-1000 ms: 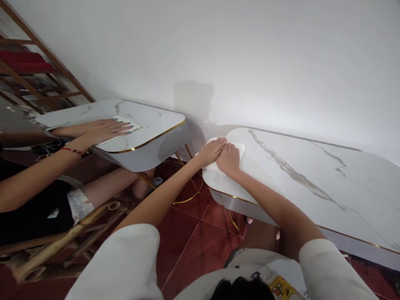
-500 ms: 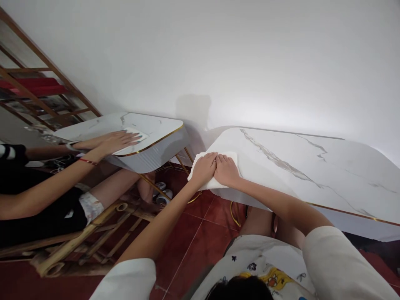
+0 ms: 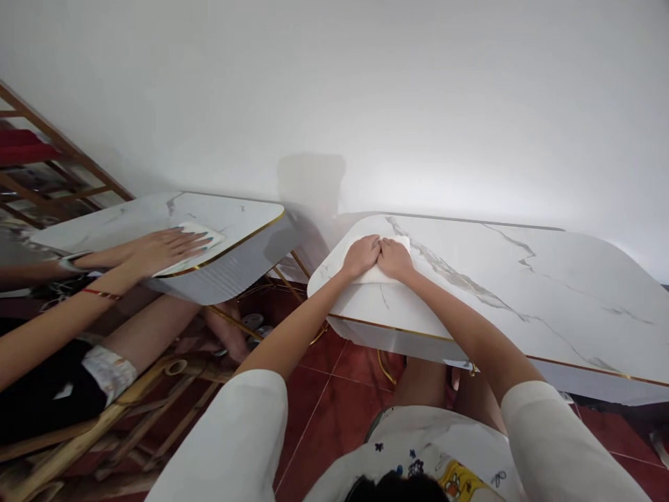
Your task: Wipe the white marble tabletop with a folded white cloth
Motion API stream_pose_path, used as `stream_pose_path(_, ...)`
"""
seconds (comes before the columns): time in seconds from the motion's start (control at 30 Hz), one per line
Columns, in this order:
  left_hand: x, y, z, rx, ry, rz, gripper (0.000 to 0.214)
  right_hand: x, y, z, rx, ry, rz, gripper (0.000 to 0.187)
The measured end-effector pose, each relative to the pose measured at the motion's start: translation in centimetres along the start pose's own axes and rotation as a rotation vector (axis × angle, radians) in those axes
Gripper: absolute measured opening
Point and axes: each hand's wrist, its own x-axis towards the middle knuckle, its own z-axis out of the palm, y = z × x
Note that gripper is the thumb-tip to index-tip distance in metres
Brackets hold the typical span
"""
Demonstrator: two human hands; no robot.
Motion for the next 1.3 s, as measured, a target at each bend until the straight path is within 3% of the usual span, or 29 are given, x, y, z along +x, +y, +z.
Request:
stream_pose_path(0.33,7.1,-2.7,2.3,-0.078,0.158,-0.045,0.031,7.0,3.5,1.2,-0.031,0.052,0.081,0.035)
stream_pose_path(0.73,13.1,-3.0,4.0,0.021,0.143,-0.068,0.034,12.3,7.1,1.4,0.004,0.048,0.068,0.035)
stream_pose_path(1.0,15.6,-1.7,5.0,0.063,0.074,-0.001,0.032,12.9,9.5,1.3,-0.013,0.085,0.110,0.034)
stream_pose_path(1.2,17.0,-0.4,5.9,-0.073,-0.129,0.186,0.034,10.8,9.8,0.5,0.010,0.130,0.278,0.040)
stream_pose_path(1.3,16.6,-0.1,6.1,-0.141,-0.172,0.236,0.039,9.4,9.0,0.2,-0.006,0.138,0.361,0.045)
